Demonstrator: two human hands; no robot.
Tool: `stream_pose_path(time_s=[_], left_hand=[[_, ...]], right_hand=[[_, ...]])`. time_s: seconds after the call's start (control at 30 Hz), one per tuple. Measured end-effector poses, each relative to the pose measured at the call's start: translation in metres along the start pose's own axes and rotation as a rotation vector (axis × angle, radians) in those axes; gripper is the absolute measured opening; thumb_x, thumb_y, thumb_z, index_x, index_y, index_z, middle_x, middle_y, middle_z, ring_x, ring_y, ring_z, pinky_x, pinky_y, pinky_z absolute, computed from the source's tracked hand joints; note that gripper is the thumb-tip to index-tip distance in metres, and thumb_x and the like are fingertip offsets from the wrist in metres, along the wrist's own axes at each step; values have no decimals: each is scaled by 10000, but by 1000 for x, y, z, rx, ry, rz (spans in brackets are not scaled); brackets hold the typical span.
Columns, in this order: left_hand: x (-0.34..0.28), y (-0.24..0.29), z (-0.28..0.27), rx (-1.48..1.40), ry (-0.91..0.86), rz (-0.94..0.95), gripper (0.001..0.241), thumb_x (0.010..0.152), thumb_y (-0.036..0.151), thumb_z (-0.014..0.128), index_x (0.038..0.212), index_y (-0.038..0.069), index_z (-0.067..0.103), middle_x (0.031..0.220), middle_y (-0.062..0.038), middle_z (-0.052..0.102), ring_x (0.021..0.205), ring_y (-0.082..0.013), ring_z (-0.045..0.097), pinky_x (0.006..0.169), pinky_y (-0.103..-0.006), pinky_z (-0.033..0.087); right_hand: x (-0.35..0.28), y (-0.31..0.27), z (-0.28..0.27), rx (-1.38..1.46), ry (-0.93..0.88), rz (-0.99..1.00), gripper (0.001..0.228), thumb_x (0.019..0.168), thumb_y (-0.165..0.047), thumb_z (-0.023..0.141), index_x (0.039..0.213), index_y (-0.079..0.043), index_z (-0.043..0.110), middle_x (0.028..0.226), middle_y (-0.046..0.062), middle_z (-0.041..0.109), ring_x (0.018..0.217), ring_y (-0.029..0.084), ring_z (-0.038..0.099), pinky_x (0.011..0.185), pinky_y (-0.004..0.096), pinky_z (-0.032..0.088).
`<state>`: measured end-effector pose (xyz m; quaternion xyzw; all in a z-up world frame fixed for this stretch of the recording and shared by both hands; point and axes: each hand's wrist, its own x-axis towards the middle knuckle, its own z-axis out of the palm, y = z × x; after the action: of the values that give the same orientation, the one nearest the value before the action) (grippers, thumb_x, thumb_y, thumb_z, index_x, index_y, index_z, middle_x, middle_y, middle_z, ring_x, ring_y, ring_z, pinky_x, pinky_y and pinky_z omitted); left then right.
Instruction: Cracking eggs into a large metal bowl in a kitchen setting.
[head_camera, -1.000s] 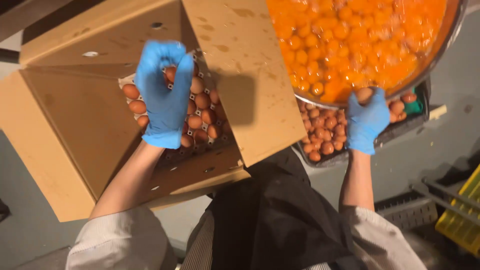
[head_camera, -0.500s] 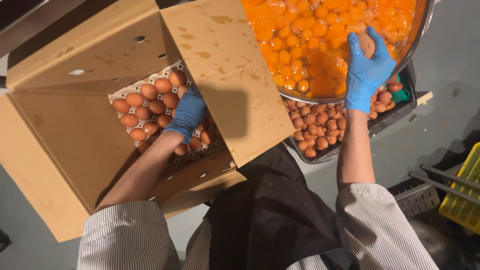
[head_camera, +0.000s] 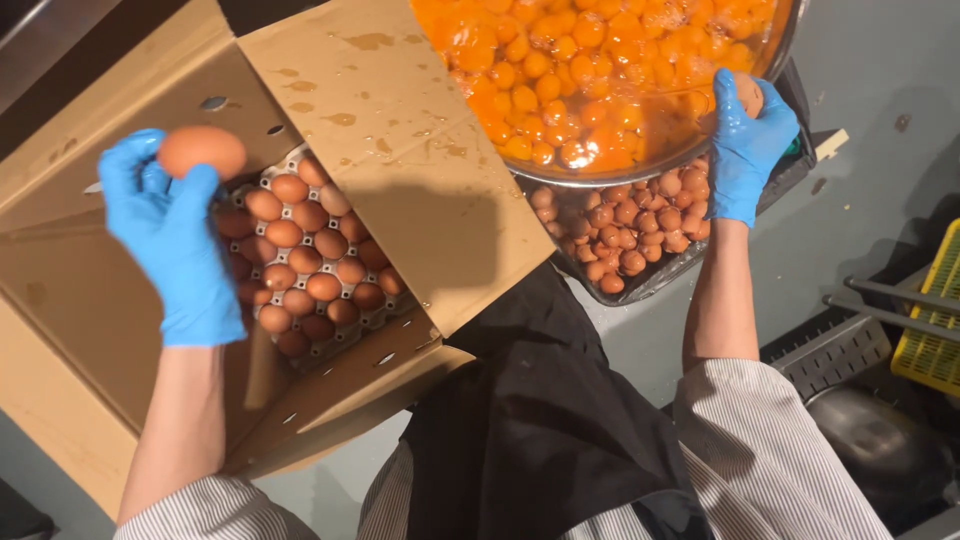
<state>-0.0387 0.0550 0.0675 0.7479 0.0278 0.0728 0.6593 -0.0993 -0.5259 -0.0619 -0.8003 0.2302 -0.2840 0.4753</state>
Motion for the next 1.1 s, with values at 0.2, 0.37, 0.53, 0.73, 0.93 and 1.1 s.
stream_pose_path(time_s=[0.2, 0.37, 0.53, 0.73, 0.93, 1.1], left_hand=[[-23, 105, 71, -1, -123, 17, 479, 886, -54, 726, 1323, 49, 558, 1312, -48, 604, 1221, -167, 665, 976, -287, 617], [-27, 88, 196, 47, -502, 471, 492, 859, 110, 904, 1259, 73, 619, 1428, -111, 495, 1242, -239, 604, 1019, -384, 561], [-46, 66, 287, -215, -786, -67, 811, 772, 174, 831, 1473, 169, 422, 1237, -106, 703, 1066, -202, 729, 928, -352, 601], [-33, 56, 247, -49, -685, 220, 998, 819, 265, 906, 1571, 133, 264, 1213, -127, 654, 1128, -245, 642, 1008, -404, 516], [-7, 47, 79, 128, -430, 309, 447, 1051, 116, 771, 1439, 107, 549, 1302, -2, 702, 1138, -127, 687, 1013, -285, 596], [-26, -40, 16, 369, -362, 146, 241, 1027, 40, 695, 1254, 69, 620, 1095, -57, 715, 1018, -160, 703, 908, -293, 570]], right_hand=[[-17, 54, -55, -127, -37, 19, 363, 1073, -198, 791, 1284, 60, 646, 1160, 97, 707, 1015, 113, 625, 926, 304, 552], [-44, -64, -30, 113, -143, -133, 679, 1083, -136, 763, 1627, -31, 371, 1490, 147, 630, 1337, 194, 638, 1191, 348, 530], [-87, -178, 3, 396, -404, -324, 875, 933, -170, 857, 1600, -40, 306, 1505, 96, 484, 1421, 193, 485, 1197, 325, 469], [-81, -97, -2, 182, -199, -76, 372, 984, -33, 781, 1319, 17, 628, 1185, 80, 707, 1107, 181, 703, 1049, 336, 605], [-74, -6, 30, -623, -210, -227, 359, 876, -138, 889, 1146, 27, 720, 913, 204, 718, 826, 282, 722, 752, 392, 555], [-36, -20, 52, -394, 22, -190, 363, 917, -148, 898, 1127, 52, 679, 984, 141, 762, 843, 178, 716, 764, 338, 590]])
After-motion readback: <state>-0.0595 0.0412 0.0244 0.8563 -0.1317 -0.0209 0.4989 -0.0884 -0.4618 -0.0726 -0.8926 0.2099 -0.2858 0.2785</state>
